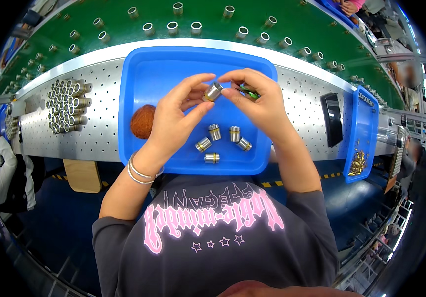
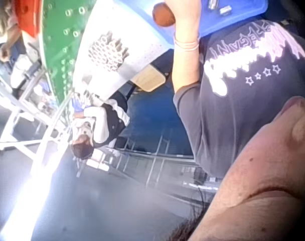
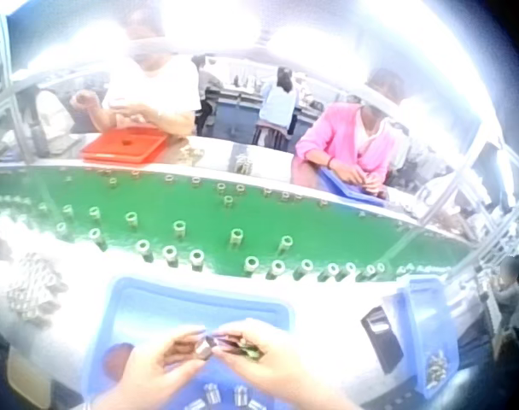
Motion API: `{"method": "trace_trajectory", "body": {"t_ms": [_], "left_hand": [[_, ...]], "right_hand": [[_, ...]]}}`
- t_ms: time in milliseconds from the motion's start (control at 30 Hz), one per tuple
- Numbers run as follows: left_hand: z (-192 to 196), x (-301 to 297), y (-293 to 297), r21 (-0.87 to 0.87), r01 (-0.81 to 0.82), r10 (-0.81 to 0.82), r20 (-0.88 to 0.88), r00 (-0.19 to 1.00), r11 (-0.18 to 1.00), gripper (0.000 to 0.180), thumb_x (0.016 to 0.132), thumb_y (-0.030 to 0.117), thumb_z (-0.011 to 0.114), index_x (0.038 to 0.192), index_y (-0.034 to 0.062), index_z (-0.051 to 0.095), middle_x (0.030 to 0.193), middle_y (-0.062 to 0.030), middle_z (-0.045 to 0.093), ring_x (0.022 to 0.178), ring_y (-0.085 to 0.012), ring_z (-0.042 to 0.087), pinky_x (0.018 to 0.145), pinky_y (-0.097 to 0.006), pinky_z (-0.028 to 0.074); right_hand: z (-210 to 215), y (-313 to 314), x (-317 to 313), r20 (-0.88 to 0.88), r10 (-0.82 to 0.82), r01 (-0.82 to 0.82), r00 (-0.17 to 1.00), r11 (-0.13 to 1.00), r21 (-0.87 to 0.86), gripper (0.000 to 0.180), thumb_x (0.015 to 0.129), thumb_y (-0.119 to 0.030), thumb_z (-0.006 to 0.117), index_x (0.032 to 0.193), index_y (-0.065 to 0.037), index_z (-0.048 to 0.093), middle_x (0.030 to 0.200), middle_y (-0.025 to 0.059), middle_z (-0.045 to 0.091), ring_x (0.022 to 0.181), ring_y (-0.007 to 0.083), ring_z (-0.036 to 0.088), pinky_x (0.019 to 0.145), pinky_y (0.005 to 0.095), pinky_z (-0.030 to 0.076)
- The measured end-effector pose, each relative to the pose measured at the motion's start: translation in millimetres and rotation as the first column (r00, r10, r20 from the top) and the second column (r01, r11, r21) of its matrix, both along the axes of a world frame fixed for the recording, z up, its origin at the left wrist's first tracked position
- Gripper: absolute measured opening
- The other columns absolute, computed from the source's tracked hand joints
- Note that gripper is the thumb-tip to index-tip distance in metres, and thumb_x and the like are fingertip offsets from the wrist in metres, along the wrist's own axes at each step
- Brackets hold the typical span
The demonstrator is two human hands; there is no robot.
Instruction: The person uses green-handled pliers to manipulate small cylindrical metal parts over a blue tray. They repeatedly pick up a part, adjust it with the pliers, and place it back into the tray. The process is repetitive and involves handling multiple identical metal components.
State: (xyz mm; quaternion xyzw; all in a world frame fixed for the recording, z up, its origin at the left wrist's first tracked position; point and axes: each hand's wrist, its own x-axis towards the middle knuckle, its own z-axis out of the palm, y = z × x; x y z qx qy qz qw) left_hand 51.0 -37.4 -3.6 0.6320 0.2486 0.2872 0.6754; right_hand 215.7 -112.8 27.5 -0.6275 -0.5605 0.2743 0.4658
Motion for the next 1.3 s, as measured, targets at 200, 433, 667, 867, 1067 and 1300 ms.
{"method": "trace_trajectory", "body": {"t_ms": [200, 433, 667, 867, 1067, 1300], "left_hand": [[3.3, -3.9, -5.1, 0.111, -0.023, 0.027, -0.035, 0.999, 0.994, 0.046, 0.079, -0.007, 0.059, 0.123, 0.0033, 0.049, 0.104, -0.0115, 0.060, 0.096, -0.0184, 0.061, 0.084, -0.029, 0.050], [10.5, -17.7, 3.4, -0.558, 0.079, 0.014, 0.160, 0.987, 0.826, 0.044, 0.083, 0.005, 0.060, 0.125, 0.0028, 0.046, 0.108, -0.0124, 0.059, 0.097, -0.0183, 0.059, 0.087, -0.028, 0.047], [4.3, -16.0, 1.6, -0.642, 0.093, 0.049, 0.200, 0.979, 0.761, 0.045, 0.086, 0.010, 0.059, 0.127, 0.0024, 0.042, 0.110, -0.0133, 0.058, 0.097, -0.0189, 0.059, 0.087, -0.029, 0.047], [2.3, -13.6, 2.8, -0.723, 0.112, 0.103, 0.246, 0.964, 0.682, 0.046, 0.086, 0.010, 0.060, 0.128, 0.0039, 0.042, 0.107, -0.0119, 0.058, 0.097, -0.0187, 0.059, 0.088, -0.030, 0.047], [0.4, -13.2, 3.4, -0.657, 0.057, 0.110, 0.210, 0.972, 0.751, 0.045, 0.088, 0.011, 0.056, 0.130, 0.0052, 0.041, 0.111, -0.0140, 0.057, 0.097, -0.0195, 0.059, 0.089, -0.029, 0.047], [0.7, -13.0, 5.8, -0.682, 0.113, 0.051, 0.216, 0.975, 0.723, 0.049, 0.087, 0.008, 0.057, 0.132, 0.0046, 0.038, 0.110, -0.0138, 0.057, 0.096, -0.0189, 0.059, 0.089, -0.028, 0.047]], "right_hand": [[-1.5, 5.2, -22.3, 0.394, 0.007, -0.080, 0.919, 0.982, 0.169, 0.029, 0.065, -0.005, 0.067, 0.093, -0.009, 0.063, 0.079, 0.0059, 0.062, 0.069, 0.0219, 0.062, 0.056, 0.0279, 0.049], [6.6, -7.1, -13.8, -0.436, 0.024, -0.090, 0.900, 0.987, -0.132, 0.008, 0.081, -0.009, 0.064, 0.085, -0.002, 0.061, 0.074, 0.0004, 0.059, 0.069, 0.0055, 0.052, 0.059, 0.0208, 0.041], [0.9, -12.1, -17.2, -0.504, 0.001, -0.098, 0.864, 0.982, -0.164, 0.010, 0.082, -0.011, 0.063, 0.085, -0.002, 0.061, 0.073, -0.0031, 0.055, 0.067, 0.0023, 0.045, 0.057, 0.0183, 0.036], [-3.1, -19.9, -12.6, -0.508, -0.021, -0.068, 0.861, 0.985, -0.157, 0.009, 0.082, -0.010, 0.062, 0.083, -0.001, 0.060, 0.072, -0.0029, 0.054, 0.066, 0.0022, 0.045, 0.057, 0.0187, 0.035], [-5.3, -24.4, -10.3, -0.449, -0.045, -0.035, 0.892, 0.985, -0.170, 0.007, 0.082, -0.007, 0.062, 0.081, -0.001, 0.059, 0.072, -0.0022, 0.055, 0.066, 0.0029, 0.046, 0.058, 0.0187, 0.037], [0.6, -34.8, 7.4, -0.300, -0.016, -0.064, 0.954, 0.965, -0.256, 0.010, 0.079, -0.007, 0.065, 0.086, 0.000, 0.062, 0.075, 0.0011, 0.059, 0.068, 0.0056, 0.052, 0.061, 0.0202, 0.042]]}}
